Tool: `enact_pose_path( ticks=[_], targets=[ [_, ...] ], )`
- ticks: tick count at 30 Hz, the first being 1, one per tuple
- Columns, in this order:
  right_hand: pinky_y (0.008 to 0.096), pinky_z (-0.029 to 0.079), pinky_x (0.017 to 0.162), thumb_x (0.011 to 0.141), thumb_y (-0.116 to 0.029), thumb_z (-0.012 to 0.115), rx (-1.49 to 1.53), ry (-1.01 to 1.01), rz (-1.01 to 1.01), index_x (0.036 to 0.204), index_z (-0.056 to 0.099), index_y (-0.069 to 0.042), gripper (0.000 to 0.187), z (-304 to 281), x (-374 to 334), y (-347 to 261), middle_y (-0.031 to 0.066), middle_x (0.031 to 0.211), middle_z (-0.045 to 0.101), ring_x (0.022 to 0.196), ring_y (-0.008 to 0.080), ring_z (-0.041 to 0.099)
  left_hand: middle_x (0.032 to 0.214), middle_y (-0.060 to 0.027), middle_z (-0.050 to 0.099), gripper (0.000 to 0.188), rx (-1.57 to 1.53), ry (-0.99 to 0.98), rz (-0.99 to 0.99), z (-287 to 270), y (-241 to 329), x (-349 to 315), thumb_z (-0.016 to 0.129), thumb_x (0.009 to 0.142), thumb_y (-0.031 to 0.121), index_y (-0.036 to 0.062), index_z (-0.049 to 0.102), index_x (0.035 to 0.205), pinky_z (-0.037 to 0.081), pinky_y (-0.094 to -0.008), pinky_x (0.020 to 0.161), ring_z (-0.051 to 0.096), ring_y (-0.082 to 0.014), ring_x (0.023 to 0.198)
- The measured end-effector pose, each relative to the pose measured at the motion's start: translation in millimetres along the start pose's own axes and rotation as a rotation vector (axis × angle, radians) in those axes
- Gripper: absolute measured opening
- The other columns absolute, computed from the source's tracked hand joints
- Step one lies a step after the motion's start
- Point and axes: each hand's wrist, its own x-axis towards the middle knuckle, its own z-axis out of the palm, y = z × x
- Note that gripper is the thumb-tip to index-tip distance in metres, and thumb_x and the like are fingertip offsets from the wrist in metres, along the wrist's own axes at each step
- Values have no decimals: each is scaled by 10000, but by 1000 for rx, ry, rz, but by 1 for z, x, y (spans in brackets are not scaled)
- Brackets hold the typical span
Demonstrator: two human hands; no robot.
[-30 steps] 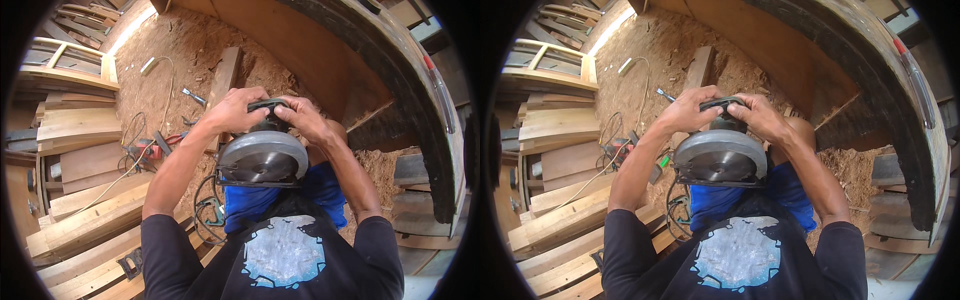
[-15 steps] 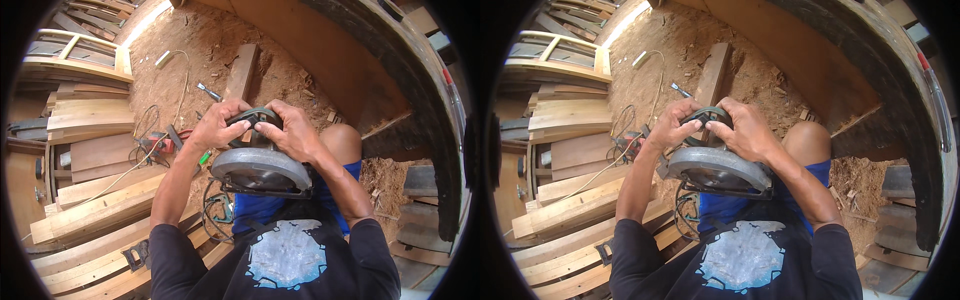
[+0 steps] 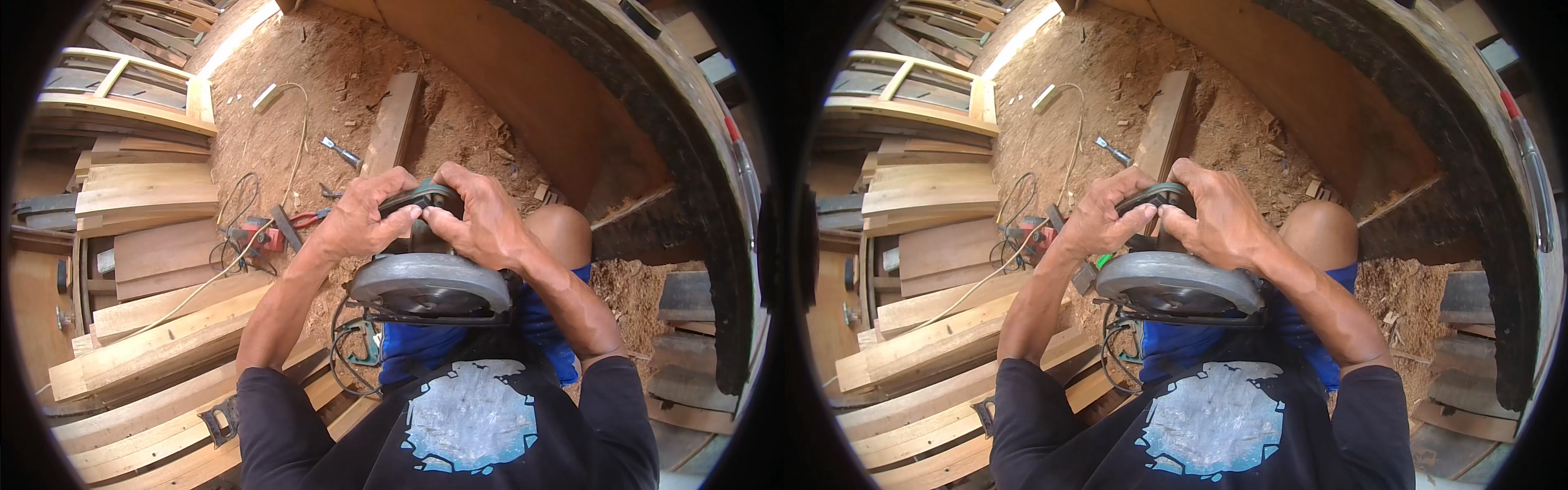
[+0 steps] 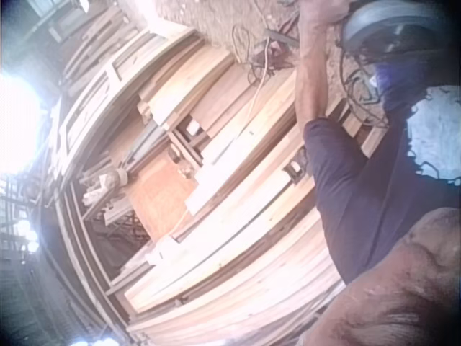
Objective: The person manipulates a circular saw by turning an adjustment knob and moving the metal guide plate by hand.
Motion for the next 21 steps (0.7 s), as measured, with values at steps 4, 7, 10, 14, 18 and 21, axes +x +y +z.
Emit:
enact_pose_path(
  ticks=[4, 7, 10, 14, 18, 21],
  targets=[
    [526, 532, 730, 864, -221, 694, 37, -15, -26, 988, 634, 31, 288, 0, 1, 0, 274, 812, 672, 777, 450, 702, 805, -55, 657, 172, 54, 77, 105, 6, -9, -1, 724, 969, 136, 9, 677, 1075, 493, -301, 617, 619, -110, 694],
    [518, 529, 721, 859, -225, 693, 44, -19, -33, 984, 629, 32, 293, 0, 2, 0, 270, 801, 663, 762, 442, 695, 787, -50, 653, 174, -18, 89, 76, 7, -5, -2, 723, 963, 146, 12, 677, 1064, 482, -295, 600, 623, -106, 679],
    [509, 525, 718, 857, -223, 698, 60, -39, -18, 978, 623, 28, 289, -2, 2, 0, 266, 805, 659, 758, 433, 689, 769, -46, 648, 172, 11, 89, 72, 7, -5, -2, 716, 962, 150, 11, 676, 1056, 480, -293, 597, 627, -100, 673],
    [504, 522, 715, 865, -219, 710, 42, -63, -15, 997, 615, 21, 290, -2, 3, 3, 263, 821, 658, 763, 429, 688, 774, -45, 648, 184, -10, 89, 45, 7, -4, -2, 711, 962, 163, 7, 680, 1056, 488, -305, 611, 625, -103, 685],
    [496, 524, 739, 913, -199, 722, 8, -38, -97, 1029, 609, 24, 276, -3, 6, 8, 257, 851, 672, 799, 419, 697, 834, -55, 668, 208, -139, 81, -13, 9, -19, 1, 709, 960, 163, 4, 688, 1092, 506, -302, 671, 642, -105, 748],
    [439, 536, 836, 989, -127, 714, 127, -183, -1, 1166, 628, 39, 258, -16, 11, 10, 214, 993, 720, 924, 302, 713, 1030, 4, 688, 260, -116, -17, -13, 4, -31, 4, 670, 1047, 185, -9, 670, 1220, 513, -276, 837, 622, -91, 925]
  ],
)
